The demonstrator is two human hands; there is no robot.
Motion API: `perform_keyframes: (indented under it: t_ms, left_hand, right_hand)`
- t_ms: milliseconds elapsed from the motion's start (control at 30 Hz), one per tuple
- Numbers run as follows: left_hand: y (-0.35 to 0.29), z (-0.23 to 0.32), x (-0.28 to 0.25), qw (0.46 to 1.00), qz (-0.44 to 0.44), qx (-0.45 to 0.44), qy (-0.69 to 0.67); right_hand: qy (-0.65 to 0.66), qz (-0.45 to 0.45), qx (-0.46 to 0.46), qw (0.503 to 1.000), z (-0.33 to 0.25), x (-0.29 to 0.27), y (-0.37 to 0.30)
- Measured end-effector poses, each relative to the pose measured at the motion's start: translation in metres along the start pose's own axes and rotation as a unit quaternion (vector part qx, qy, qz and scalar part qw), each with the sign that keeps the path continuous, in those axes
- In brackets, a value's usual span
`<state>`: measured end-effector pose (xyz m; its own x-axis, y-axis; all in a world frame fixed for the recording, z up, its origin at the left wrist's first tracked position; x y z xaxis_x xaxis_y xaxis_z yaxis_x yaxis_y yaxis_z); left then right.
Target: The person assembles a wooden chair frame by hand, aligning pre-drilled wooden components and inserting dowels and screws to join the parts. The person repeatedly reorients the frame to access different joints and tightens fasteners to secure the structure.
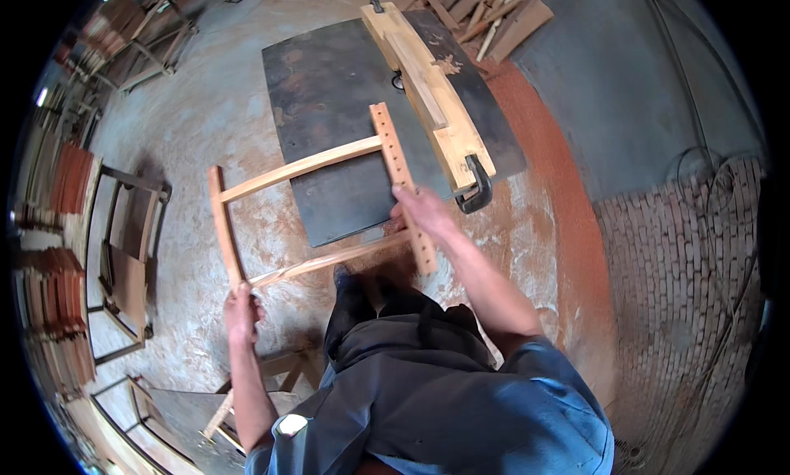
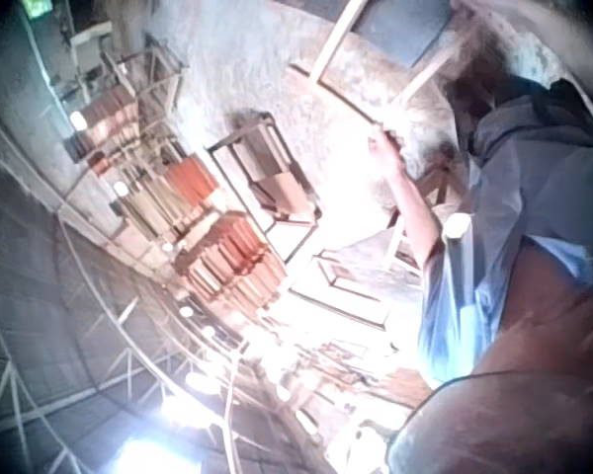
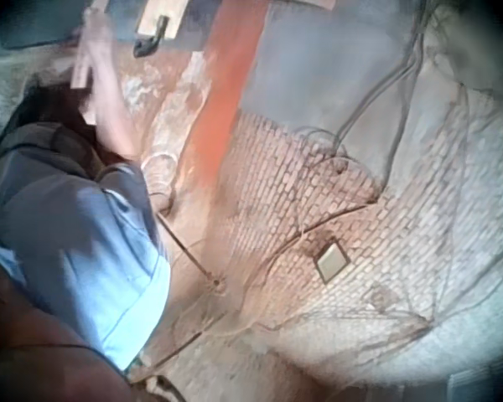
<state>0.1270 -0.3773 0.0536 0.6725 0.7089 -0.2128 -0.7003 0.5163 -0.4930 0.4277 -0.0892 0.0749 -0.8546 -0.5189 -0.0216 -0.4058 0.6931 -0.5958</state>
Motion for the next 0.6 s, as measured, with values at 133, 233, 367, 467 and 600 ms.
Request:
perform_keyframes:
  t_ms: [133,233,367,467,600]
  left_hand:
    - [0.037,-0.011,0.054,0.991,-0.094,-0.039,-0.084]
    - [0.05,-0.008,0.077,0.989,-0.117,-0.041,-0.085]
    - [0.05,-0.007,0.091,0.981,-0.152,-0.073,-0.091]
    - [0.048,-0.01,0.097,0.973,-0.187,-0.122,-0.062]
    - [0.053,-0.016,0.105,0.967,-0.191,-0.155,-0.07]
  right_hand:
    - [-0.276,0.235,-0.115,0.925,-0.009,-0.024,-0.002]
    - [-0.368,0.316,-0.31,0.818,-0.007,-0.016,-0.002]
    - [-0.359,0.253,-0.39,0.809,0.024,0.012,0.009]
    - [-0.393,0.271,-0.4,0.783,0.038,0.014,0.022]
    - [-0.405,0.28,-0.381,0.782,0.037,0.008,0.032]
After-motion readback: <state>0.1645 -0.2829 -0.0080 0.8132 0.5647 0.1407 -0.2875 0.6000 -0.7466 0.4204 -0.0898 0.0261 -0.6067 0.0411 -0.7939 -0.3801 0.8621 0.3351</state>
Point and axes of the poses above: each hand's wrist, its own y-axis towards the middle knuckle, its own x-axis out of the palm, z = x × y, the point moved 1 cm from there along y, towards the middle knuckle, and after that the axes turned 2 degrees about x, right-handed, at the moved point
